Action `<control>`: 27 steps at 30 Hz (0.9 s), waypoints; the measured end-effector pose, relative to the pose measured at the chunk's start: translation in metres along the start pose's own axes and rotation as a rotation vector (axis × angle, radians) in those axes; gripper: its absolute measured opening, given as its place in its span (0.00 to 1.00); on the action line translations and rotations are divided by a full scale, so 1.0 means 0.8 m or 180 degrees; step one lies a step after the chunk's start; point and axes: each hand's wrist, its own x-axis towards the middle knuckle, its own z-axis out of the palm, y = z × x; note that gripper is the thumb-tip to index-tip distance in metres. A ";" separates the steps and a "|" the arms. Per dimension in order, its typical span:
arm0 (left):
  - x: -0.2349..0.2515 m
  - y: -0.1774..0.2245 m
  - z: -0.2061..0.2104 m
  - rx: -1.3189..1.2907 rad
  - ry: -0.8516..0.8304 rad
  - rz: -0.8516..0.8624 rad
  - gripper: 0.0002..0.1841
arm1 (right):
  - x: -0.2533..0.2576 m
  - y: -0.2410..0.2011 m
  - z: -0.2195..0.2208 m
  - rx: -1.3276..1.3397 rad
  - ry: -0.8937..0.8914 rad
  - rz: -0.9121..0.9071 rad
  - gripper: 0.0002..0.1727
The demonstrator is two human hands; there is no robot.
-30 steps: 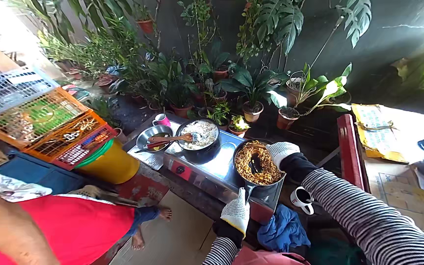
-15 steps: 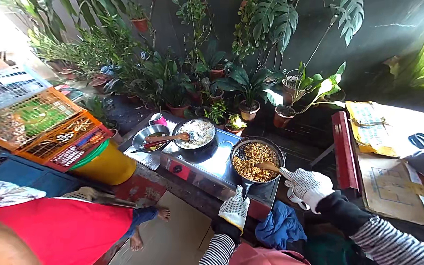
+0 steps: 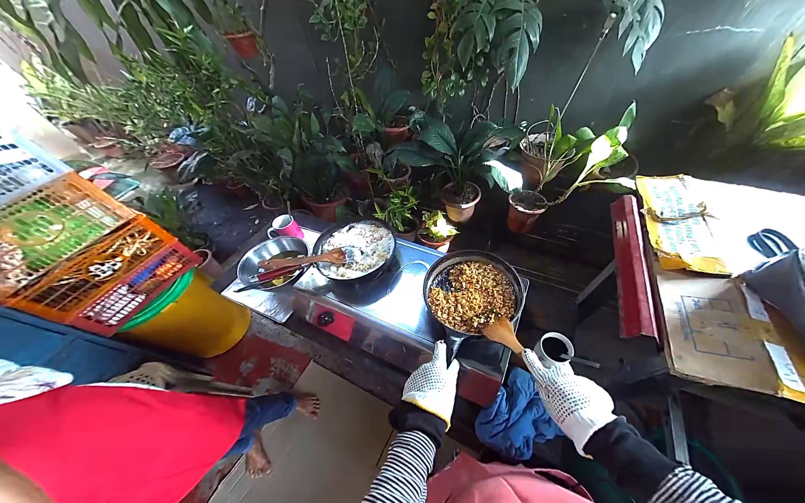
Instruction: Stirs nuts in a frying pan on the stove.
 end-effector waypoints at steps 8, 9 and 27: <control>-0.001 -0.002 0.001 0.0009 0.0017 0.0053 0.34 | -0.038 0.027 -0.009 -0.0049 -0.0138 0.0003 0.35; -0.001 -0.002 0.001 -0.0003 0.0015 0.0046 0.34 | -0.041 0.028 -0.012 -0.0068 -0.0132 0.0000 0.35; 0.003 -0.002 0.002 -0.0014 0.0004 0.0049 0.34 | 0.034 0.015 -0.024 0.2913 -0.0917 -0.0005 0.37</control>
